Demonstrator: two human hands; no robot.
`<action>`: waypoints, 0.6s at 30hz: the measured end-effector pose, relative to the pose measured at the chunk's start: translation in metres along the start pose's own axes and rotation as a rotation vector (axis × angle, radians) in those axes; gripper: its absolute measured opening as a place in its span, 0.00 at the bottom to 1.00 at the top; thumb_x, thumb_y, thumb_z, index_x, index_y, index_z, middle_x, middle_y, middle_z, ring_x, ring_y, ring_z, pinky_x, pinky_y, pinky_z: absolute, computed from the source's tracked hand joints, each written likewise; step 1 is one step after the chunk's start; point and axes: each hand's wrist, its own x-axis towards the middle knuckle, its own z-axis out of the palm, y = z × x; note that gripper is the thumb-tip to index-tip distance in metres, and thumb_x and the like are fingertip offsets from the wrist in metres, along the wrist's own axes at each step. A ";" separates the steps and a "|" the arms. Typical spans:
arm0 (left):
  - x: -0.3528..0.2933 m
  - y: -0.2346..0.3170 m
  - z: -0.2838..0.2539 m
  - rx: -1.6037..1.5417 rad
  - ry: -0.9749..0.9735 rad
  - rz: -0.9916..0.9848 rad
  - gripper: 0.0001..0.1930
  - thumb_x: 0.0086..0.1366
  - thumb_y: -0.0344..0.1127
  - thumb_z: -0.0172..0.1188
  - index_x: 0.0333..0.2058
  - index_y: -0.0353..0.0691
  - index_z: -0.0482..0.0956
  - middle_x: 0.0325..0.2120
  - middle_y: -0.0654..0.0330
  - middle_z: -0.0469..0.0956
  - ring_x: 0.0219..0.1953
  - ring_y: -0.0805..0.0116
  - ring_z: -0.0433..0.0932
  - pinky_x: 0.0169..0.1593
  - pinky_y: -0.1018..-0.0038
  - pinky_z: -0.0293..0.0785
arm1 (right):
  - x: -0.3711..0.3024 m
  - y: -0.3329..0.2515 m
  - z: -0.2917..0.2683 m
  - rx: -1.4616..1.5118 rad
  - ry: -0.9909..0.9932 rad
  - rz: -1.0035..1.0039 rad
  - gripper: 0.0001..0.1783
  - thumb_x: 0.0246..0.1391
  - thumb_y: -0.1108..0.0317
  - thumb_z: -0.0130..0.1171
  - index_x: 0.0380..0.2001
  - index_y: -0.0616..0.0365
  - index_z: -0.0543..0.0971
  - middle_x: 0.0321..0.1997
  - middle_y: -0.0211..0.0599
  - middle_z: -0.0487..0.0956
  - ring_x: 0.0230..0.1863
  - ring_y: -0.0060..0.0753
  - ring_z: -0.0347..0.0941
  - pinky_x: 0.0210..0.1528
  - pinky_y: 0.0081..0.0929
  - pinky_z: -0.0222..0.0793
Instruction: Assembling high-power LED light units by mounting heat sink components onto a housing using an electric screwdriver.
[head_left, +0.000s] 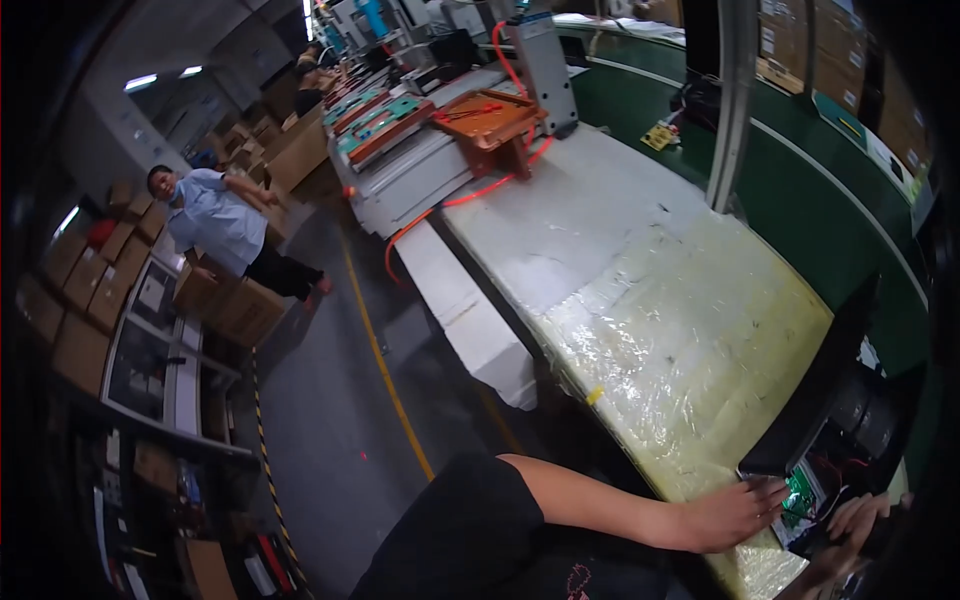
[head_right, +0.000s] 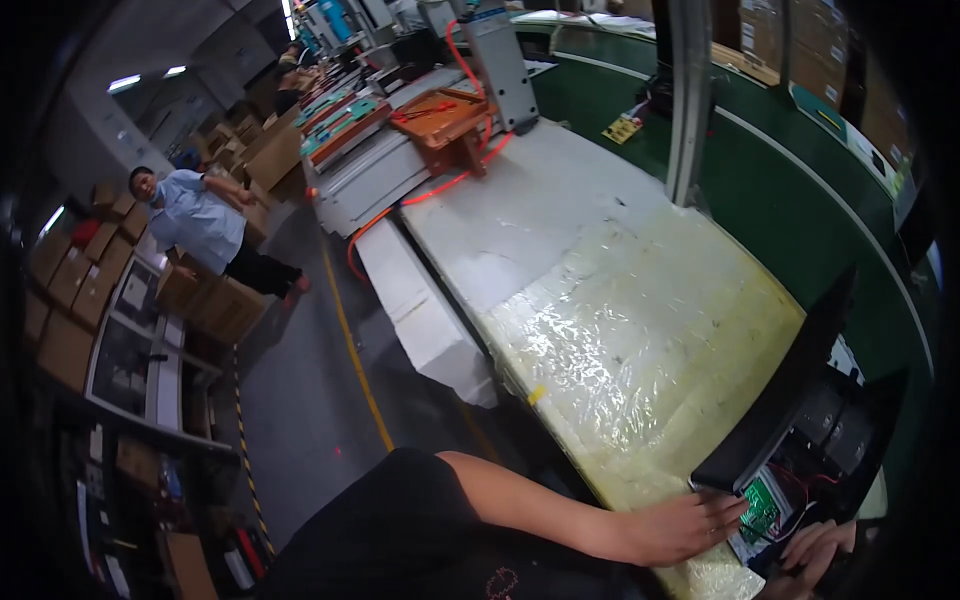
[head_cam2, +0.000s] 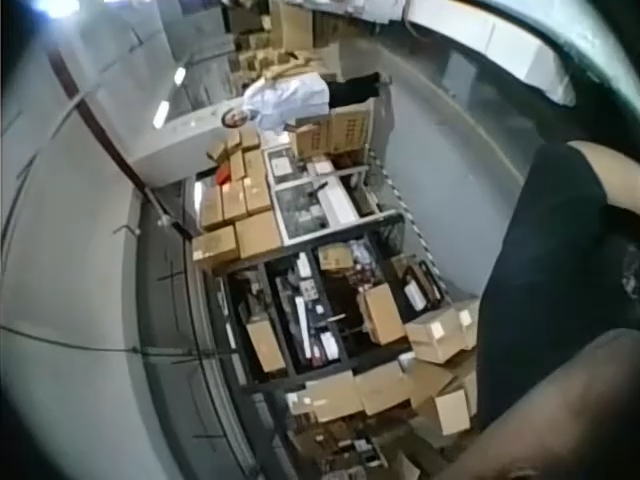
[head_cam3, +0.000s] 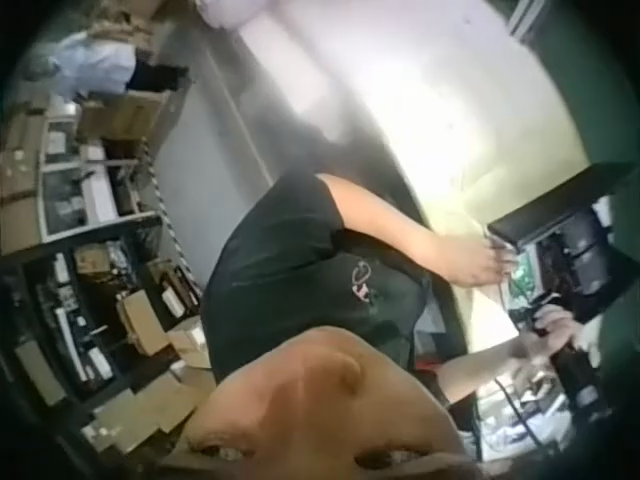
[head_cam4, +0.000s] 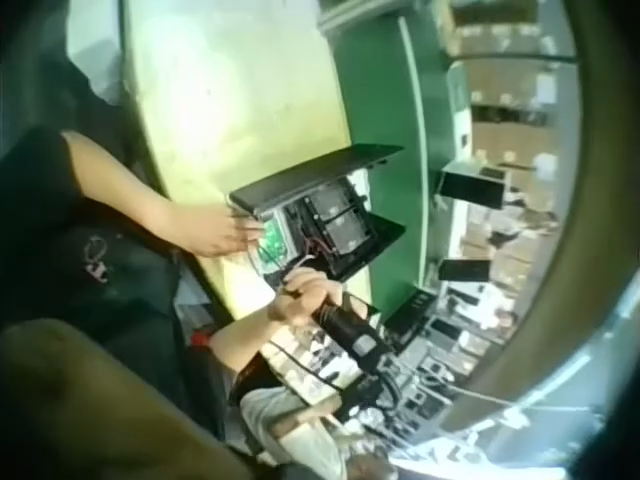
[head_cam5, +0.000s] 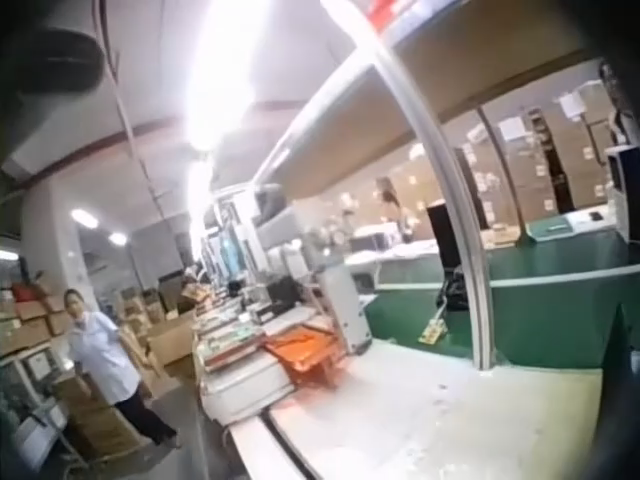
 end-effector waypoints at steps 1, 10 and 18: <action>0.005 -0.005 0.001 0.017 0.005 -0.013 0.28 0.64 0.36 0.49 0.60 0.26 0.69 0.67 0.39 0.61 0.69 0.49 0.62 0.66 0.61 0.63 | 0.007 0.002 0.005 -0.005 0.021 -0.013 0.17 0.66 0.70 0.48 0.53 0.69 0.62 0.22 0.30 0.61 0.15 0.19 0.54 0.20 0.18 0.55; 0.006 -0.050 -0.051 -0.185 -0.215 -0.153 0.15 0.59 0.28 0.51 0.44 0.27 0.74 0.47 0.43 0.73 0.52 0.50 0.73 0.57 0.59 0.70 | -0.010 0.069 0.004 0.240 0.218 0.118 0.27 0.56 0.66 0.65 0.50 0.50 0.59 0.20 0.27 0.64 0.13 0.21 0.61 0.16 0.22 0.60; 0.004 -0.052 -0.114 -0.004 -0.213 -0.036 0.23 0.62 0.30 0.60 0.56 0.30 0.73 0.61 0.44 0.69 0.65 0.48 0.66 0.65 0.57 0.65 | 0.036 -0.091 0.057 -0.033 0.116 -0.109 0.09 0.61 0.73 0.50 0.40 0.56 0.61 0.19 0.28 0.63 0.15 0.20 0.60 0.18 0.23 0.62</action>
